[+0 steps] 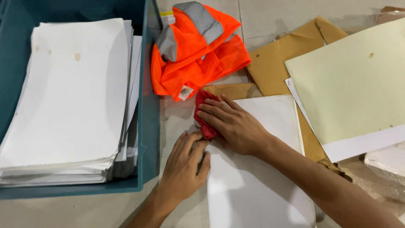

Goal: The recorder uses a red cloth to wipe dust or stains off paper documents and organizes them into a storage box.

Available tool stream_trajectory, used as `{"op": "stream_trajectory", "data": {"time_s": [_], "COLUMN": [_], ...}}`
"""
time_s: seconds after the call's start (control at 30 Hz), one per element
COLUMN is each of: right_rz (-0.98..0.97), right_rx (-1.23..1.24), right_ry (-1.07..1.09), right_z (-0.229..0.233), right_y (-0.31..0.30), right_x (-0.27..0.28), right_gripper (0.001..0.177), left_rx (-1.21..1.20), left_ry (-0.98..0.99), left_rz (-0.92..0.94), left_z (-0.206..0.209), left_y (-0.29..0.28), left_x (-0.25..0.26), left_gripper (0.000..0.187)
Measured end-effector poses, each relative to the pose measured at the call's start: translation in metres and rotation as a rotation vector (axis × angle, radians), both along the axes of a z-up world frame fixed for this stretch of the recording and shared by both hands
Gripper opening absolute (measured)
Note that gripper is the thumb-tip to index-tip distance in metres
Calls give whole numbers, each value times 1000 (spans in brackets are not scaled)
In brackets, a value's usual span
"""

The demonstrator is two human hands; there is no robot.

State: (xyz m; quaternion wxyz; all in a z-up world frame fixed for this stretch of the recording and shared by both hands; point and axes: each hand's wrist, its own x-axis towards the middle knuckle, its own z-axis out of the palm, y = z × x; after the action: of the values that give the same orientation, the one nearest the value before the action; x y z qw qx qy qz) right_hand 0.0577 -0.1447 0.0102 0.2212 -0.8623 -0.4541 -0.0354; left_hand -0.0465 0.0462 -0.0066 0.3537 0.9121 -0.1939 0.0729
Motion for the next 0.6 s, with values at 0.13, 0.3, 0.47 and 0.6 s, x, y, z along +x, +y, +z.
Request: {"op": "stream_trajectory", "data": {"time_s": [0.13,0.3,0.47,0.6], "right_rz": [29,26,-183,-420], "right_rx": [29,52,39,-14], "right_ry": [-56,-62,-66,-106], "right_z": [1,0,4,7], "right_y": [-5,-21,-86,-111], "right_x": [-1,2,3,-17], "right_gripper": [65,67,68,67], "left_rx": [78,122,108,115], "left_ry": [-55,-55,-75,-66], "left_rz": [2,-8,41,38], "left_z": [-1,-3,-3,0], "left_y": [-5,-8,-11,-12], "left_x": [3,4,2,5], "left_gripper": [42,60,53,50]}}
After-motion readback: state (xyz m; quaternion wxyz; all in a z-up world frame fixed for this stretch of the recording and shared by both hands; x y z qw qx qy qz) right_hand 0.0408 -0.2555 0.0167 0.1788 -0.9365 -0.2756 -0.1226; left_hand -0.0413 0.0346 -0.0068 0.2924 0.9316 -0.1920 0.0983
